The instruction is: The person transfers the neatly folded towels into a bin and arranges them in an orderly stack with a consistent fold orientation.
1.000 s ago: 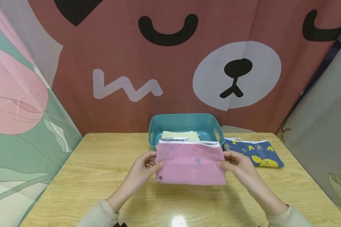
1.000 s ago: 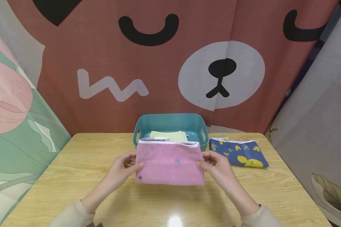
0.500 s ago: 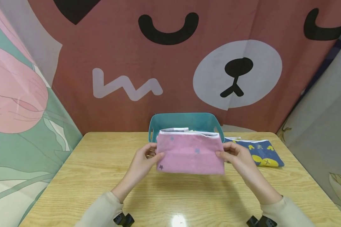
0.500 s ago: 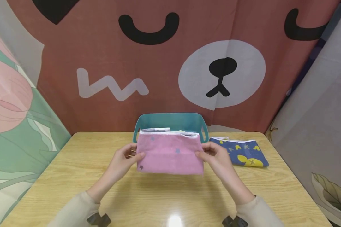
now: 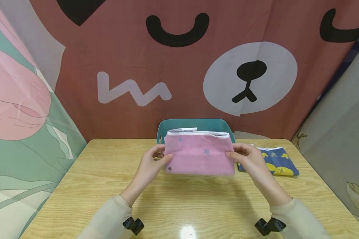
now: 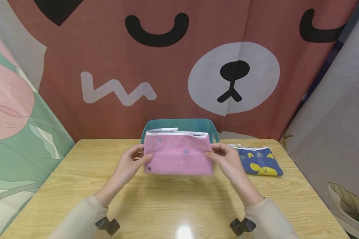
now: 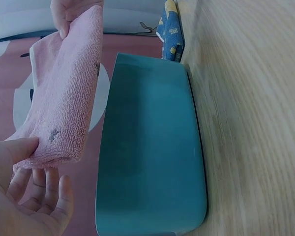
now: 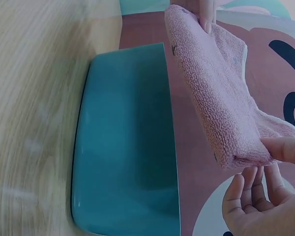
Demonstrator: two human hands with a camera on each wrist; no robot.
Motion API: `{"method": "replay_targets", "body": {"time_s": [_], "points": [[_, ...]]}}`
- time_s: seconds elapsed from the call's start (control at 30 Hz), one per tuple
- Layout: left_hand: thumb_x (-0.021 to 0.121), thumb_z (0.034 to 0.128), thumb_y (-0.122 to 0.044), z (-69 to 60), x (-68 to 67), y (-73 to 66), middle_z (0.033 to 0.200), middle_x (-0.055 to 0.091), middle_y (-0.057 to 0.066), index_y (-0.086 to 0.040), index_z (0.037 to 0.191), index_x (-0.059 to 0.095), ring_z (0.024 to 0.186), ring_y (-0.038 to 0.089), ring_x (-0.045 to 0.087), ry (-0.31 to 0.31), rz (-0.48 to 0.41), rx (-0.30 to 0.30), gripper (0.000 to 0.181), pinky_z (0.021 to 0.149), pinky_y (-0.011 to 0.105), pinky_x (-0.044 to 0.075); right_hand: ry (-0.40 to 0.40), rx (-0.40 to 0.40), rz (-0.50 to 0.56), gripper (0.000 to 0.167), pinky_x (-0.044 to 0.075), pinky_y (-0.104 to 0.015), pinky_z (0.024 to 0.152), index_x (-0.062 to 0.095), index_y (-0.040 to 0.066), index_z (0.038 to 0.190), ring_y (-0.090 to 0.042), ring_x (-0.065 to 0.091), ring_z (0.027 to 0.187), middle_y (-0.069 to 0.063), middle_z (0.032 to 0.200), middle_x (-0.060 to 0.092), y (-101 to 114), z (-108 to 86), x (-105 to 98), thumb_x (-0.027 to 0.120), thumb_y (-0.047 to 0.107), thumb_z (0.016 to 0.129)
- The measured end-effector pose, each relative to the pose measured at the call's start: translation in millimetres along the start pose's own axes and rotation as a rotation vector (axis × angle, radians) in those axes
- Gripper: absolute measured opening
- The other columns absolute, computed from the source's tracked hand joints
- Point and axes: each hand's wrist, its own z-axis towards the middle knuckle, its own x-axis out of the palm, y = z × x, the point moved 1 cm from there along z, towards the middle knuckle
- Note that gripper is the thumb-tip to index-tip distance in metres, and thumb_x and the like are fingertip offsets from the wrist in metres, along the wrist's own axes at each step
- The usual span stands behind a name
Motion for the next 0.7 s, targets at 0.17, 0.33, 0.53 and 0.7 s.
{"method": "replay_targets", "body": {"time_s": [0.17,0.33,0.53,0.7], "points": [[0.077,0.0866,-0.008,6.7,0.4,-1.7,0.100,0.064,0.008,-0.004,0.112,0.069,0.091,0.022,0.059,-0.013,-0.005,0.002,0.027,0.083,0.033,0.051,-0.018,0.023,-0.011,0.047,0.051,-0.028,0.080,0.063,0.002,0.127,-0.013,0.059,0.095,-0.006,0.113,0.064,2,6.5,1,0.073,0.031,0.091],[0.077,0.0872,-0.012,13.3,1.0,-2.5,0.103,0.064,0.009,-0.005,0.115,0.069,0.094,0.024,0.060,-0.025,0.005,0.009,0.030,0.086,0.035,0.050,-0.014,0.050,-0.002,0.049,0.050,-0.030,0.081,0.062,0.005,0.130,-0.015,0.059,0.095,-0.006,0.115,0.064,5,12.1,2,0.072,0.035,0.092],[0.076,0.0886,-0.016,20.0,1.7,-2.4,0.105,0.064,0.007,-0.009,0.117,0.068,0.096,0.024,0.059,-0.029,0.026,0.002,0.031,0.083,0.035,0.050,-0.005,0.044,0.024,0.049,0.049,-0.031,0.082,0.060,0.004,0.131,-0.016,0.058,0.095,-0.004,0.111,0.063,7,18.0,2,0.070,0.034,0.093],[0.076,0.0884,-0.015,25.8,3.1,-3.2,0.103,0.066,0.008,-0.007,0.115,0.068,0.094,0.024,0.060,-0.047,0.018,0.024,0.029,0.080,0.033,0.051,-0.026,0.024,0.026,0.049,0.050,-0.031,0.083,0.061,0.005,0.131,-0.017,0.056,0.098,-0.006,0.112,0.062,6,25.3,4,0.070,0.034,0.093]]}}
